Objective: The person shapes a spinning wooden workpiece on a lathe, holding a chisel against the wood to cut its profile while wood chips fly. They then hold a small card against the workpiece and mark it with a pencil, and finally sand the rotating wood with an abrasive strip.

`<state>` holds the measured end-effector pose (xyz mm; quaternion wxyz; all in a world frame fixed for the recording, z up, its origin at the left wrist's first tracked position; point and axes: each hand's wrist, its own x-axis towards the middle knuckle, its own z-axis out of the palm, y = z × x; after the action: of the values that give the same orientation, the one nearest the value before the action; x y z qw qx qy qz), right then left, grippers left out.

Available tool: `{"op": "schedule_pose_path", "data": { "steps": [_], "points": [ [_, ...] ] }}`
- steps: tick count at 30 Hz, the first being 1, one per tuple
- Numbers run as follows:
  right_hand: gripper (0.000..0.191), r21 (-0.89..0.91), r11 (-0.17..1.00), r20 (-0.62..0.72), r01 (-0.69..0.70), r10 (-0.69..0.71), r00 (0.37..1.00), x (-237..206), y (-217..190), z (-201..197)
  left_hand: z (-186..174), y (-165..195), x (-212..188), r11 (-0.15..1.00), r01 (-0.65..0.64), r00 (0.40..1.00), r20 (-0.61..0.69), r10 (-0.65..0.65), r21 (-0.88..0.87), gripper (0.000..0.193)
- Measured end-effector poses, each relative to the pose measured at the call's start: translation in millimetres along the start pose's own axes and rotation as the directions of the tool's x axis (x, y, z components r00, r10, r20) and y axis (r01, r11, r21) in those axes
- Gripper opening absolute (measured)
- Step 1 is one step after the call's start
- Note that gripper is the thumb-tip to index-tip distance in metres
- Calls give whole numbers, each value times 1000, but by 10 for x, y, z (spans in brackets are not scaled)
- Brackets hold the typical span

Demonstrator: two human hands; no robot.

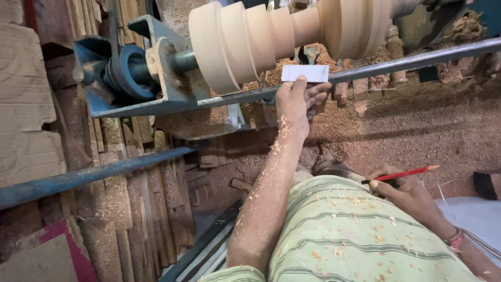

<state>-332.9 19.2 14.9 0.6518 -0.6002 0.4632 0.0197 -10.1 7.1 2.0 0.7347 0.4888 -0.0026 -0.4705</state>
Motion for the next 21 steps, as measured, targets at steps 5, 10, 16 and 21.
{"op": "schedule_pose_path", "data": {
  "steps": [5,10,16,21],
  "points": [
    [22,-72,996,-19,-45,43,999,-37,-46,4,60,-27,197,993,-25,993,-118,11,-119,26],
    [22,-106,994,-7,-28,27,1000,-76,-12,17,101,-75,366,977,-43,987,-159,10,-207,26],
    [21,8,998,4,-67,67,998,-56,151,23,139,-87,444,980,-33,977,-215,-10,-195,21],
    [23,-12,999,-4,-46,46,999,14,230,21,168,-93,432,981,-45,972,-236,0,-187,23]
  ]
}}
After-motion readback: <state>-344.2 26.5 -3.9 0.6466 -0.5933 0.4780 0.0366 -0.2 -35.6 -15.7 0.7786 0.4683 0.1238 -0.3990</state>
